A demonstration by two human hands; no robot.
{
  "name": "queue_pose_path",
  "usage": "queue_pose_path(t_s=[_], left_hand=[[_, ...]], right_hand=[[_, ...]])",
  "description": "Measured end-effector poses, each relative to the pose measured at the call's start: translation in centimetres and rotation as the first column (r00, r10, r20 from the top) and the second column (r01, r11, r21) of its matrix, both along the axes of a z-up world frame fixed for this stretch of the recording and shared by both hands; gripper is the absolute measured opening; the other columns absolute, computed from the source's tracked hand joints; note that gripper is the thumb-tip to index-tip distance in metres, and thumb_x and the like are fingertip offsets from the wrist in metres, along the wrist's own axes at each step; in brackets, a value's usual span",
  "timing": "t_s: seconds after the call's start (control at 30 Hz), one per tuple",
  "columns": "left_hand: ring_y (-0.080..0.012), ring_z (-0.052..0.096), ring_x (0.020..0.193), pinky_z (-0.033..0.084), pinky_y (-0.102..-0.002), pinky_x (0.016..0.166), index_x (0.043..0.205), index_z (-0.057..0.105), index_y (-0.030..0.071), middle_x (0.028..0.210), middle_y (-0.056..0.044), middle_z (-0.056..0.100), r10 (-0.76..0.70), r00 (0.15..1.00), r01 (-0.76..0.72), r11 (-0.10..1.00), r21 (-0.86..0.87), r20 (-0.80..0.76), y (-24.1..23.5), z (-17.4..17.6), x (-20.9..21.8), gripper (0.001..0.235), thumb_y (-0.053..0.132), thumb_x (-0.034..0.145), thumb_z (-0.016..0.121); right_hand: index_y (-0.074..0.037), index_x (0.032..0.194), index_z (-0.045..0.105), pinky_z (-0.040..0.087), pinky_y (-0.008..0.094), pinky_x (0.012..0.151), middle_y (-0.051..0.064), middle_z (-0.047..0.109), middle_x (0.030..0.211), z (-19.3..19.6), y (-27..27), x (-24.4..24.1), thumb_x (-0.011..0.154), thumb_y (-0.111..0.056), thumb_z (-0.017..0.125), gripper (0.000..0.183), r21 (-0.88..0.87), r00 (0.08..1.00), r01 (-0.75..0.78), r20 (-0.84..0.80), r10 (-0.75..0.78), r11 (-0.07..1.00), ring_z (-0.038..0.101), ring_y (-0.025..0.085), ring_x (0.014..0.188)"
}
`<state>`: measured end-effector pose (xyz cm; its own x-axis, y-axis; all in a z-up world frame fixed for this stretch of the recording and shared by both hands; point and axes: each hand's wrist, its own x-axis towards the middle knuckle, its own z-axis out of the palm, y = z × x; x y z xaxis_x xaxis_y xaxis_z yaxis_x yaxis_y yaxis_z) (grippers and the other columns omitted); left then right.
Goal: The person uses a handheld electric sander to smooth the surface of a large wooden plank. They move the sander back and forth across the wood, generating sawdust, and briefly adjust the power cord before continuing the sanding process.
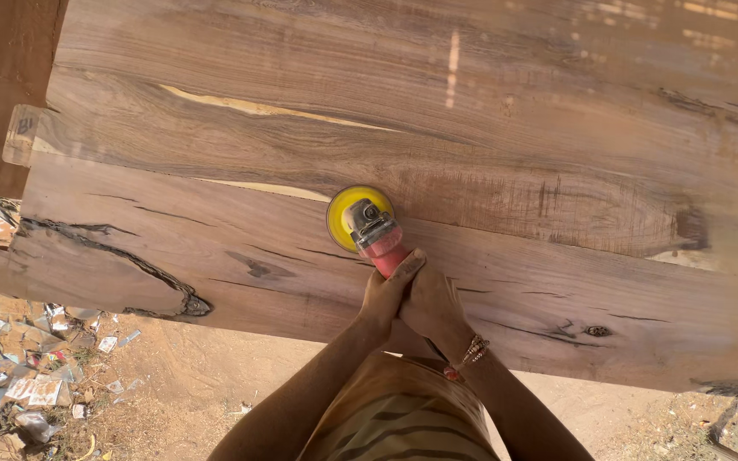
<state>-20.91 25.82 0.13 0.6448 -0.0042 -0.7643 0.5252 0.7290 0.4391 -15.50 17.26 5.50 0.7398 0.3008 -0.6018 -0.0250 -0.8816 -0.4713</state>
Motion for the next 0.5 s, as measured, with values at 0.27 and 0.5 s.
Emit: queue_pose_path(t_s=[0.27,0.5], left_hand=[[-0.0171,0.072,0.089,0.062,-0.034,0.069,0.116,0.065,0.007,0.104,-0.009,0.072,-0.209,0.973,0.213,0.976,-0.035,0.094,-6.2,-0.8,3.2,0.068,0.058,0.075,0.079],[-0.0206,0.073,0.081,0.062,-0.039,0.063,0.110,0.069,0.005,0.098,-0.011,0.073,-0.392,0.908,0.402,0.915,-0.041,0.148,-11.4,-1.0,4.4,0.072,0.066,0.073,0.078]], right_hand=[[0.002,0.097,0.063,0.061,0.048,0.067,0.021,0.075,0.078,-0.9,-7.5,0.5,0.068,-0.018,0.085,0.041,-0.056,0.979,0.081,0.191,-0.069,0.995,0.077,0.038,0.076],[0.002,0.100,0.065,0.063,0.038,0.058,0.016,0.076,0.073,-0.3,-11.9,-0.1,0.074,-0.013,0.080,0.033,0.093,0.938,0.253,0.221,-0.267,0.963,0.080,0.028,0.068]])
